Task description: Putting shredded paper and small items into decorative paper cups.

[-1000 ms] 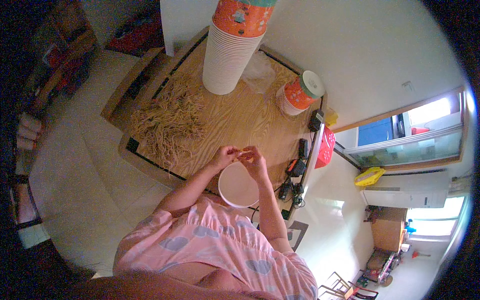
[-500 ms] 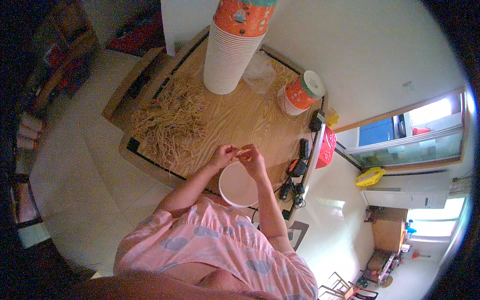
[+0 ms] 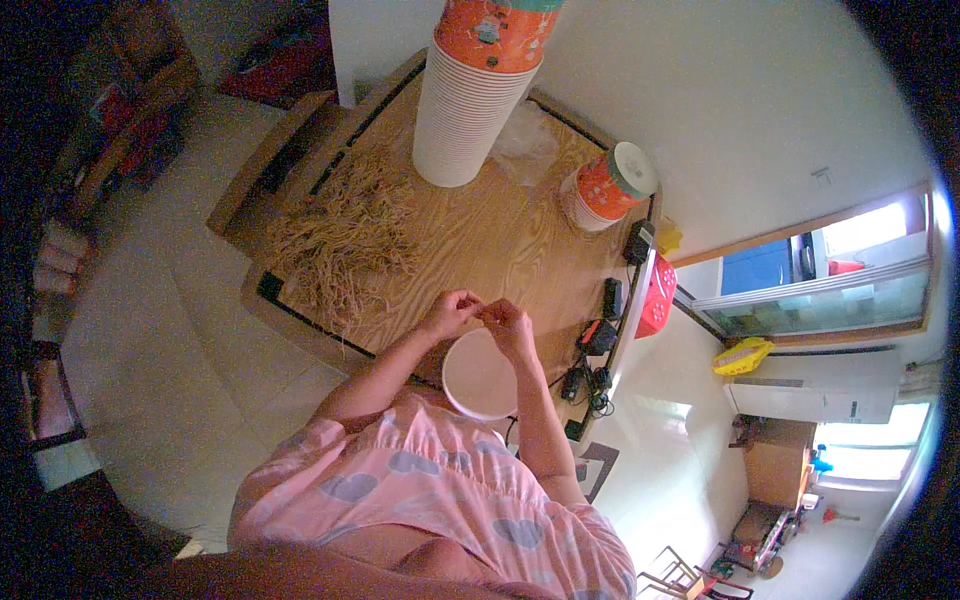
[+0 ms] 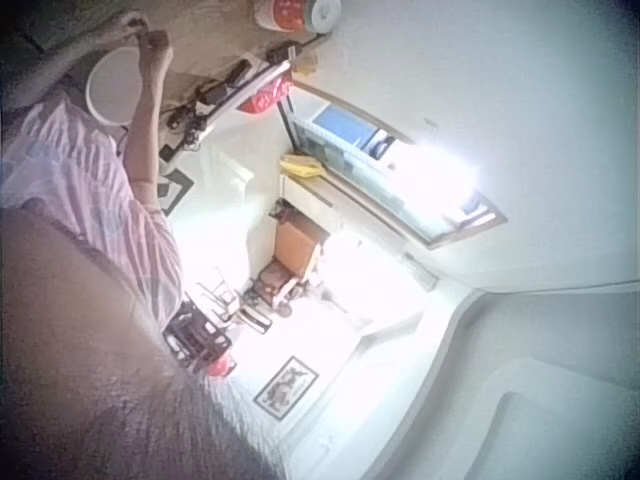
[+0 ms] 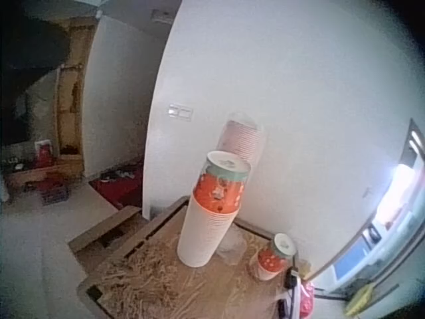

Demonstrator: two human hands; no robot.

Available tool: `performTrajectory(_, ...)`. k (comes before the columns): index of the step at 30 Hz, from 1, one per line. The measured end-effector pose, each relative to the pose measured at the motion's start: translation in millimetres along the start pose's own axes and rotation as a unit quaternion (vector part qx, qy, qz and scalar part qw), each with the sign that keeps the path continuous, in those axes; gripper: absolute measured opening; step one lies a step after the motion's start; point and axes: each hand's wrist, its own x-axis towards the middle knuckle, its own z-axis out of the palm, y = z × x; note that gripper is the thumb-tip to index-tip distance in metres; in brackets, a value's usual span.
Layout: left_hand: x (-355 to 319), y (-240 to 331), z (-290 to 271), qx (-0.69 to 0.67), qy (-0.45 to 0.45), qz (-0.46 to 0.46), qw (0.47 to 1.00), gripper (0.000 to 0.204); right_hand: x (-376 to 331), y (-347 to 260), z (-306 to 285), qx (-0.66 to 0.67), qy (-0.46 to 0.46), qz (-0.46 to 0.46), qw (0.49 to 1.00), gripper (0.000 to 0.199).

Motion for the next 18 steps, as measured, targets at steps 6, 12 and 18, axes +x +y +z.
performTrajectory(6,-4.5,-0.5,-1.5,-0.013,-0.017,-0.013,1.0,0.011,-10.1,-22.2,-8.5,-0.024,-0.008,0.035,0.999,0.016)
performTrajectory(12,-13.9,14.7,-5.2,-0.043,-0.064,-0.012,0.997,0.02,-18.4,-8.3,-8.0,0.09,0.029,-0.019,0.995,0.015)
performTrajectory(18,-19.6,24.8,-0.1,0.004,-0.117,0.068,0.991,0.021,-20.6,-0.5,-8.2,0.071,0.041,0.001,0.997,0.014)
